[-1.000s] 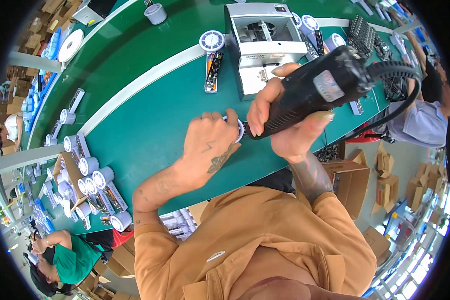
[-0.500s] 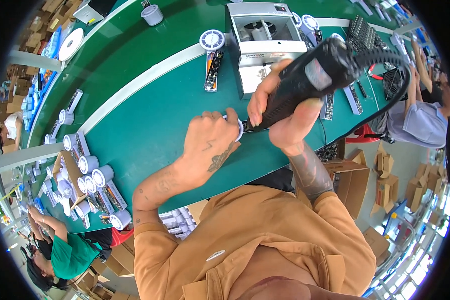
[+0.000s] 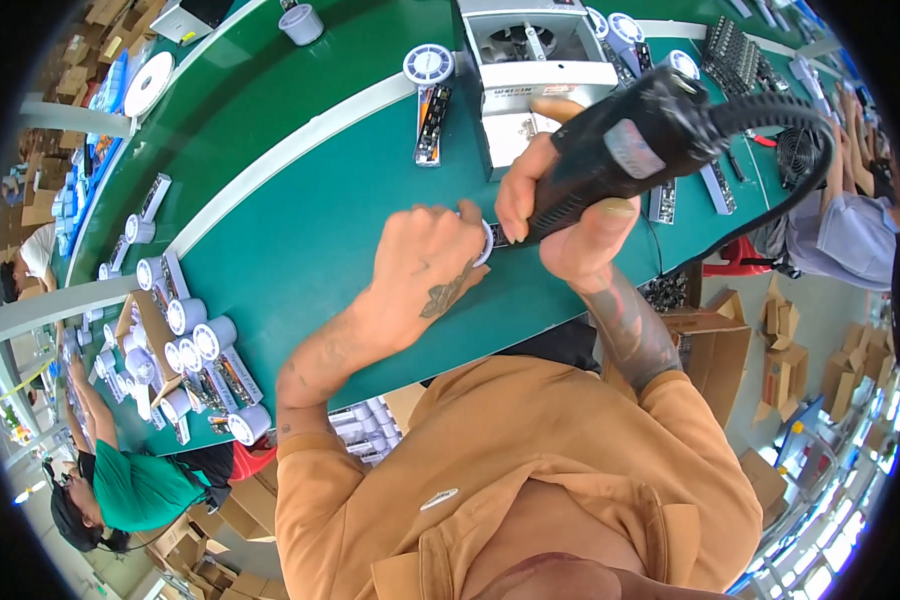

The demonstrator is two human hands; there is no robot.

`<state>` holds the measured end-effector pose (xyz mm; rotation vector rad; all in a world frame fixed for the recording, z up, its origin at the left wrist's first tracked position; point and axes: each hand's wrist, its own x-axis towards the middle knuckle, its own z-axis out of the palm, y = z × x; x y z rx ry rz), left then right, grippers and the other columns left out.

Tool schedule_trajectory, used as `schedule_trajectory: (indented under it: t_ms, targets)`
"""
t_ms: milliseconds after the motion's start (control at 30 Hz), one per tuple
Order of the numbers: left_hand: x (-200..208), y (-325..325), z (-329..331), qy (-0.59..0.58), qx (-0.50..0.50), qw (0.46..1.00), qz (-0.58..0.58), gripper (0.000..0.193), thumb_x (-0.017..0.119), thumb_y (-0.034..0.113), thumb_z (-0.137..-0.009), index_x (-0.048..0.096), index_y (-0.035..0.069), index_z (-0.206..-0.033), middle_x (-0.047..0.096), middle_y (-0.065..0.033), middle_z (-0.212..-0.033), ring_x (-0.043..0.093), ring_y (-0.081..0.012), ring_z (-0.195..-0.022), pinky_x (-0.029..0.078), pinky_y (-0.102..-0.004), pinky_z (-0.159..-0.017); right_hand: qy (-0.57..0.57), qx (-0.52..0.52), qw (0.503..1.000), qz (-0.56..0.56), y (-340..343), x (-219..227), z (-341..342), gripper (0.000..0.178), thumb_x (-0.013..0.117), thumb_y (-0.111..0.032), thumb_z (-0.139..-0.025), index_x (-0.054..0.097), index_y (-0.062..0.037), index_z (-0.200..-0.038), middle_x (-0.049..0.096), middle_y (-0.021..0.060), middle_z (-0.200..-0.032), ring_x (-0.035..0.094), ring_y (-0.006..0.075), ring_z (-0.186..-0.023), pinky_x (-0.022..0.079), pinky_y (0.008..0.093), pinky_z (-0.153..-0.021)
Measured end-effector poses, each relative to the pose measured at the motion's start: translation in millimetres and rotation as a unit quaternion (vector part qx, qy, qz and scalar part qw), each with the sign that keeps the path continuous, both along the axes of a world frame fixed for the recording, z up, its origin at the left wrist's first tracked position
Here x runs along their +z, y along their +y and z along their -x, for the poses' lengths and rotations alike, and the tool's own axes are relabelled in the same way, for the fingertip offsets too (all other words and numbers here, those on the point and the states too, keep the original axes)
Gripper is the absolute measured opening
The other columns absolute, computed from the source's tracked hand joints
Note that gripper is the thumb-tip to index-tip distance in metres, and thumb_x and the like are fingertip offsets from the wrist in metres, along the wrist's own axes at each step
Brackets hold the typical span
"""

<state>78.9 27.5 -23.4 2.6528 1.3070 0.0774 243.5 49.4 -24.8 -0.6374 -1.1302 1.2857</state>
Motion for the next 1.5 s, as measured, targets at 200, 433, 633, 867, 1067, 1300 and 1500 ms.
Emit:
schedule_trajectory:
  t_ms: [200,433,633,867,1067,1300,1500]
  targets:
    - [-1.6,4.8,0.1,-0.024,-0.002,1.0,0.018,0.035,0.084,0.023,-0.07,0.06,0.0,-0.082,0.062,-0.0112,-0.063,0.068,-0.0268,-0.065,0.051,-0.0347,-0.056,0.061,0.122,0.99,-0.046,-8.4,-23.1,-7.9,0.089,0.067,-0.077,-0.075,0.046,-0.0042,-0.122,0.055,0.0112,-0.073,0.054,0.0197,-0.054,0.046,0.0327,-0.048]
    - [2.0,-7.3,12.7,-0.039,0.017,0.999,-0.019,0.04,0.083,0.022,-0.07,0.062,0.0,-0.096,0.064,-0.0111,-0.068,0.068,-0.0281,-0.068,0.053,-0.0383,-0.061,0.081,0.016,0.997,-0.008,-8.8,-17.8,0.3,0.087,0.059,-0.082,-0.077,0.046,-0.0068,-0.119,0.053,0.008,-0.072,0.052,0.0187,-0.053,0.044,0.0314,-0.047]
    - [46.4,45.4,112.1,-0.102,0.227,0.96,0.13,0.049,0.083,0.031,-0.071,0.067,0.007,-0.11,0.073,-0.0159,-0.093,0.072,-0.0327,-0.084,0.056,-0.0396,-0.078,0.242,-0.112,0.963,0.047,-17.3,-12.8,-70.4,0.075,0.031,-0.078,-0.093,0.045,-0.0104,-0.123,0.044,0.004,-0.067,0.046,0.0165,-0.048,0.041,0.0311,-0.042]
    - [-31.8,172.7,323.9,0.1,0.548,0.828,0.069,0.089,0.082,0.055,-0.069,0.054,0.008,-0.138,0.057,-0.0158,-0.14,0.057,-0.0292,-0.127,0.045,-0.0385,-0.105,0.211,-0.09,0.948,0.222,-33.0,-58.4,-78.0,0.066,0.026,-0.067,-0.101,0.044,-0.0092,-0.125,0.043,0.0035,-0.064,0.042,0.0145,-0.043,0.038,0.0291,-0.039]
    - [-33.6,263.0,226.2,-0.044,0.459,0.881,-0.108,0.111,0.053,0.083,-0.077,0.036,0.003,-0.151,0.038,-0.0222,-0.154,0.037,-0.0435,-0.141,0.032,-0.0504,-0.115,0.275,-0.103,0.922,0.251,-43.5,-77.7,-87.2,0.064,0.027,-0.067,-0.101,0.042,-0.0102,-0.126,0.044,0.0041,-0.068,0.043,0.0149,-0.046,0.039,0.0305,-0.042]
    - [-85.7,355.4,196.5,-0.01,0.518,0.849,-0.103,0.047,0.064,0.049,-0.087,0.067,0.01,-0.113,0.069,-0.0152,-0.119,0.067,-0.0348,-0.107,0.053,-0.0474,-0.092,0.338,-0.067,0.882,0.321,-36.1,-65.1,-81.5,0.068,0.033,-0.065,-0.101,0.045,-0.008,-0.136,0.045,0.0041,-0.075,0.047,0.0148,-0.062,0.042,0.0303,-0.06]
    - [-50.3,280.7,209.8,-0.661,0.374,0.651,0.002,0.04,0.07,0.019,-0.089,0.065,-0.005,-0.121,0.07,-0.0177,-0.107,0.07,-0.0252,-0.091,0.059,-0.0417,-0.074,0.379,0.0,0.897,0.228,-25.7,-15.7,-97.1,0.067,0.026,-0.072,-0.098,0.049,-0.0133,-0.121,0.041,0.0017,-0.059,0.037,0.0129,-0.037,0.032,0.0273,-0.035]
